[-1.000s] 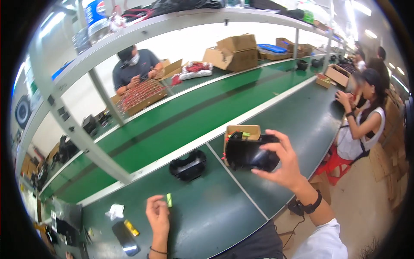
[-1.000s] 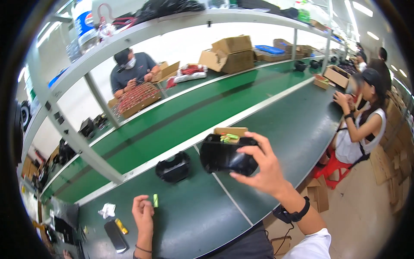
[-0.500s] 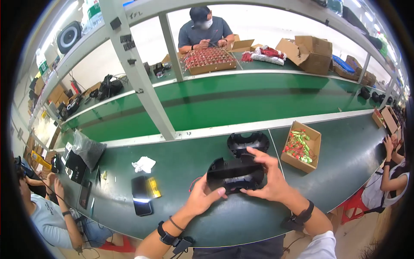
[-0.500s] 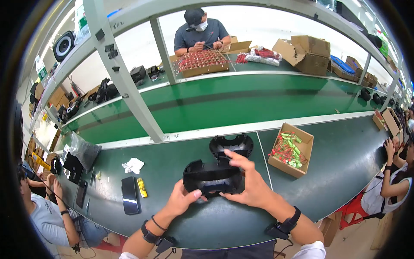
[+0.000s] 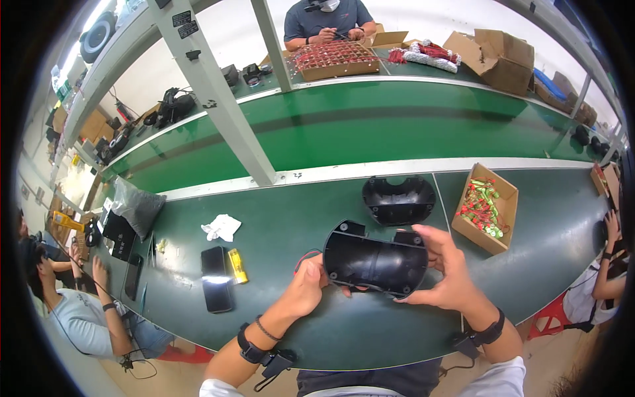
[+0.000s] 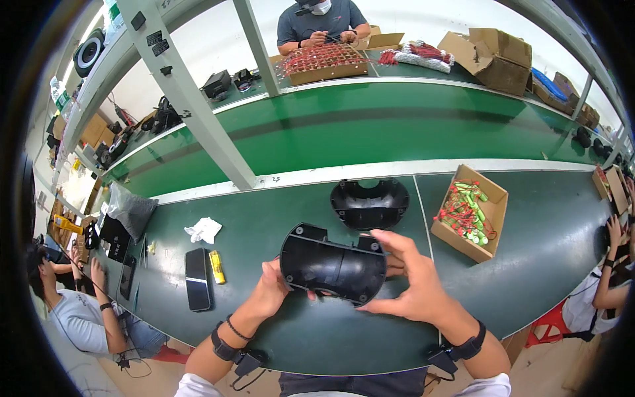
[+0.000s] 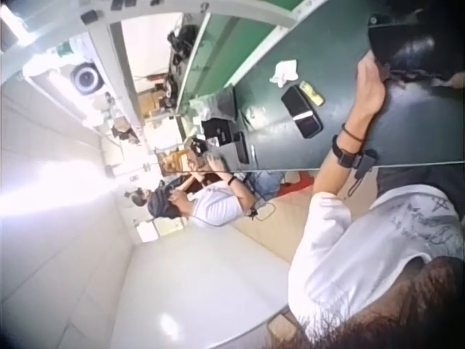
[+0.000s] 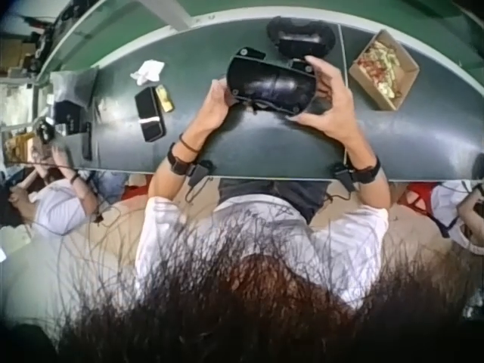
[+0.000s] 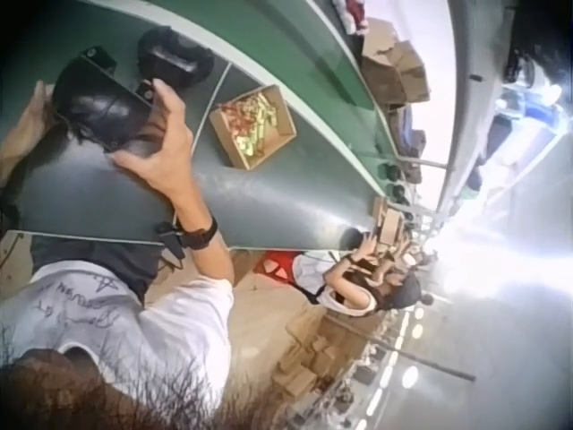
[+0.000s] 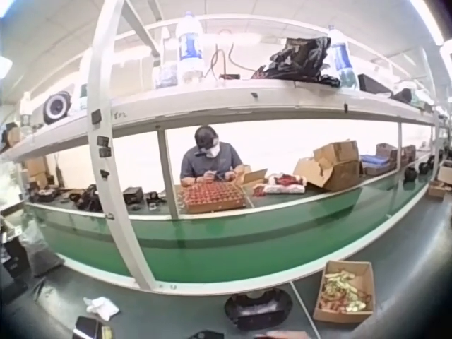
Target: Assemble electronic housing components on a production line.
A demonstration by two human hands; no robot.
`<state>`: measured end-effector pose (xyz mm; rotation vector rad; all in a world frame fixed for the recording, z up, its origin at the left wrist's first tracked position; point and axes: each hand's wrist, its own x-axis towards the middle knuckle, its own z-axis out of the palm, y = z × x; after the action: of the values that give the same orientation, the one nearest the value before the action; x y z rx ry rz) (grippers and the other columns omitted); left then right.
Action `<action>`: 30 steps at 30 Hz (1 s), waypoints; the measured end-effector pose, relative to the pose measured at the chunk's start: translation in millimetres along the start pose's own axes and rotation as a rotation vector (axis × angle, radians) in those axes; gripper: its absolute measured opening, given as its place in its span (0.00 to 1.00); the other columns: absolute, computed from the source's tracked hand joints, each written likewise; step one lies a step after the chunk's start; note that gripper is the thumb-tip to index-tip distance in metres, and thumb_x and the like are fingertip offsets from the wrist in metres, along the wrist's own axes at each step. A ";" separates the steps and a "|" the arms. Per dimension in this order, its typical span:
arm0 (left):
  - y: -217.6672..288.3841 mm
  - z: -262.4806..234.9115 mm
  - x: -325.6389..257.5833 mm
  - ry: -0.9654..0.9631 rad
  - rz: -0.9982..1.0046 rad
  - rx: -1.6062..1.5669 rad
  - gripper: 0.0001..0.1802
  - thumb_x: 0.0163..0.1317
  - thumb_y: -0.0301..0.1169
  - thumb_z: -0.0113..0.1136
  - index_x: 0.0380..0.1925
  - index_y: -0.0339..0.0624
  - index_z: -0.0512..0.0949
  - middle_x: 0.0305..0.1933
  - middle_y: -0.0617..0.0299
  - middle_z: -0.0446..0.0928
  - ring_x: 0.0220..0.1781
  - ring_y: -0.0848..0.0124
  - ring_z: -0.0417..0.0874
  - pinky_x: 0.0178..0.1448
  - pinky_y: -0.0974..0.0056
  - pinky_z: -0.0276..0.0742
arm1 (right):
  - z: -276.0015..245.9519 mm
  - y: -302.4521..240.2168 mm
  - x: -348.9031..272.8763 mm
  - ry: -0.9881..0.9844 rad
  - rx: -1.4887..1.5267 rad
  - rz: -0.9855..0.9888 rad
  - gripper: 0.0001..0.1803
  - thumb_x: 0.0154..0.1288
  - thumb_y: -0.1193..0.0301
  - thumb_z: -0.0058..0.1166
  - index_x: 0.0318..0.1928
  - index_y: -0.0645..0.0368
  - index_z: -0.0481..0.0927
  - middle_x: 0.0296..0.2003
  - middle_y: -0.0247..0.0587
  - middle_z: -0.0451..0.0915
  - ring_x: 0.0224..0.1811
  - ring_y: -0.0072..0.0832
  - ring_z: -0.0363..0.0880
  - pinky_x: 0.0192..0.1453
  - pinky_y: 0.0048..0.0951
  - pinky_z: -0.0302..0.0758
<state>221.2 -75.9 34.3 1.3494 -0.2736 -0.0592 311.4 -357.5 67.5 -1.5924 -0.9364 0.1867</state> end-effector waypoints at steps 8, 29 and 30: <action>7.0 2.4 2.4 -0.016 -0.054 0.067 0.42 0.79 0.66 0.41 0.55 0.30 0.77 0.48 0.51 0.86 0.49 0.66 0.87 0.48 0.62 0.83 | -1.7 2.9 -1.7 0.004 0.061 0.080 0.61 0.46 0.71 0.86 0.78 0.53 0.60 0.65 0.52 0.79 0.59 0.33 0.86 0.58 0.32 0.82; 19.5 -65.3 26.6 0.810 -0.166 0.697 0.35 0.82 0.57 0.45 0.39 0.30 0.79 0.17 0.59 0.77 0.23 0.70 0.84 0.32 0.62 0.76 | -5.3 8.9 0.9 0.146 0.054 0.100 0.42 0.61 0.75 0.73 0.72 0.60 0.65 0.49 0.45 0.83 0.38 0.22 0.84 0.44 0.25 0.82; 18.4 -68.7 23.2 0.840 -0.138 0.727 0.35 0.82 0.57 0.45 0.38 0.31 0.79 0.18 0.57 0.77 0.22 0.68 0.81 0.33 0.59 0.75 | -4.7 8.0 1.9 0.147 0.039 0.101 0.42 0.61 0.75 0.73 0.72 0.60 0.65 0.48 0.45 0.83 0.38 0.22 0.84 0.44 0.25 0.82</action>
<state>257.2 -10.9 42.6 1.9758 0.5640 0.5297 319.1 -359.5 62.3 -1.5962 -0.7356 0.1557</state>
